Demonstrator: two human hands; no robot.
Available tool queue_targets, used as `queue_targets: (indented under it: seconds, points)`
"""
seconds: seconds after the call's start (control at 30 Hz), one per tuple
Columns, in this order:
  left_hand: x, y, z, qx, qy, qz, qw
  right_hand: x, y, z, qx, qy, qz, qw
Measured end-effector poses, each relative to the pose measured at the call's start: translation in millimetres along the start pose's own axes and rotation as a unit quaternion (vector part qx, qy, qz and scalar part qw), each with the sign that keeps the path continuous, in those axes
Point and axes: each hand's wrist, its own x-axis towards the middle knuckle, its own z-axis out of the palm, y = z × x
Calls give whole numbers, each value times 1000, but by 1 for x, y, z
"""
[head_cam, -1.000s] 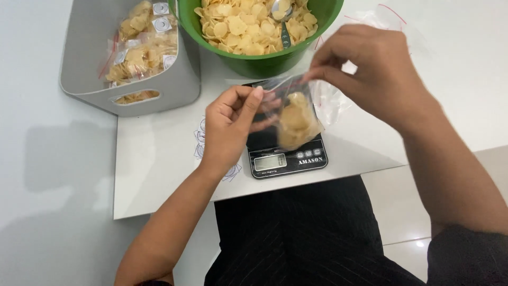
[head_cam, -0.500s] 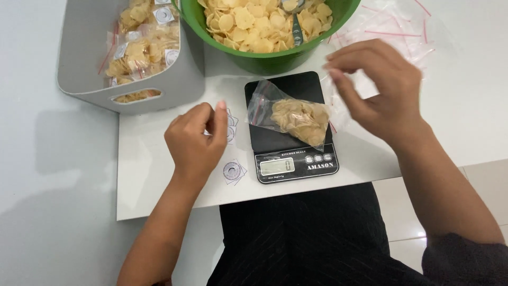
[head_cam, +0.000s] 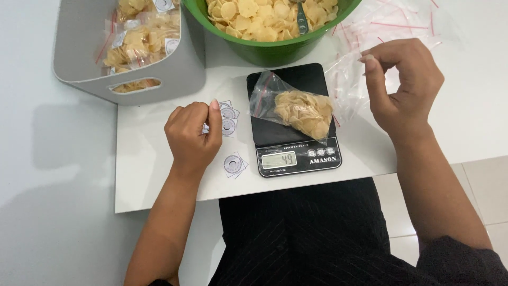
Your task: Scooping chips from a bowl into small plastic bags and weighing them on a digital scale.
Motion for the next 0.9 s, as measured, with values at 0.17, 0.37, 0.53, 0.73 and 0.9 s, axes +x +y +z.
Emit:
queue_targets:
  seconds: [0.17, 0.37, 0.53, 0.73, 0.9]
  points:
    - [1, 2, -1, -6, 1, 1, 1000, -1, 1, 1, 2, 1, 5, 1000]
    - [0, 2, -1, -4, -8, -2, 1000, -1, 1, 1, 0, -5, 6, 1000]
    - [-1, 2, 0, -1, -7, 4, 1000, -2, 1, 2, 6, -5, 16, 1000]
    - [2, 7, 0, -13, -14, -1, 1000, 2, 2, 1, 9, 1, 6, 1000]
    - [26, 36, -3, -124, -210, -228, 943, 20, 22, -1, -3, -1, -45, 999]
